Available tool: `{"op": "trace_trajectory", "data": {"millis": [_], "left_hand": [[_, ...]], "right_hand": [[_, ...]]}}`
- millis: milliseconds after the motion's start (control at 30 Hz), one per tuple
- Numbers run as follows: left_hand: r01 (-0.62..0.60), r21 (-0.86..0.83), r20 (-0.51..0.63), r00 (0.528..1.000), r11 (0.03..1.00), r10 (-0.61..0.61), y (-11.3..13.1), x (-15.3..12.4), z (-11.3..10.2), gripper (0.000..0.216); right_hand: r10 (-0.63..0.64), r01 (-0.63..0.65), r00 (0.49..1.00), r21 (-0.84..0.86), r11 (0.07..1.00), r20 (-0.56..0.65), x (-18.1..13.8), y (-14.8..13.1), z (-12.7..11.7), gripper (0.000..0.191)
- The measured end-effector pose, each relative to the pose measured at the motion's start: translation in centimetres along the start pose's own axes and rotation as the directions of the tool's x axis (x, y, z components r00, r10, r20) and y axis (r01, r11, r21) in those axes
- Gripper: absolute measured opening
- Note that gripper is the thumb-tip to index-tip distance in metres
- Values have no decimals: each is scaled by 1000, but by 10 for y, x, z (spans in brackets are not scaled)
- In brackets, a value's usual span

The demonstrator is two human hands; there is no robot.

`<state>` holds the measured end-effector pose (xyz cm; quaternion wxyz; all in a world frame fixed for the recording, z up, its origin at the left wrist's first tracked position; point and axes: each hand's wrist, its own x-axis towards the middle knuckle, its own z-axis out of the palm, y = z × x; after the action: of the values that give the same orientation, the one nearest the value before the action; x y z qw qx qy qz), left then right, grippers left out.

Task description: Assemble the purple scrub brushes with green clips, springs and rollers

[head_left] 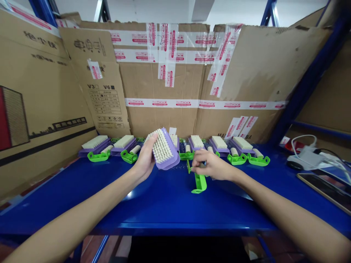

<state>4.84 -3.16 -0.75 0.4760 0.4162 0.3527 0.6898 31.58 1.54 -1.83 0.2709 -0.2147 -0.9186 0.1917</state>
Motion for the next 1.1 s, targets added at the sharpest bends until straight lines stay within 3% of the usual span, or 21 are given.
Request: {"op": "trace_trajectory", "data": {"millis": [100,400,667,867,1100], "left_hand": [[-14,-52,-6,1000,999,13,3,1,1,51],[36,-112,3,999,993,-36,5,0,5,47],[133,-70,30,991,989,-131,3,-5,7,48],[82,-62,-19,996,995,-83,3,-4,5,52],[18,-21,103,995,1000,-16,3,-3,4,52]], "right_hand": [[-8,7,998,-3,1000,-64,0,-5,3,22],[-12,13,997,22,1000,-79,-3,-22,12,26],[150,-120,985,282,952,-89,-3,-27,20,30],[301,-192,947,560,806,-109,0,-34,19,34],[428,-225,896,708,670,-121,6,-31,18,43]]}}
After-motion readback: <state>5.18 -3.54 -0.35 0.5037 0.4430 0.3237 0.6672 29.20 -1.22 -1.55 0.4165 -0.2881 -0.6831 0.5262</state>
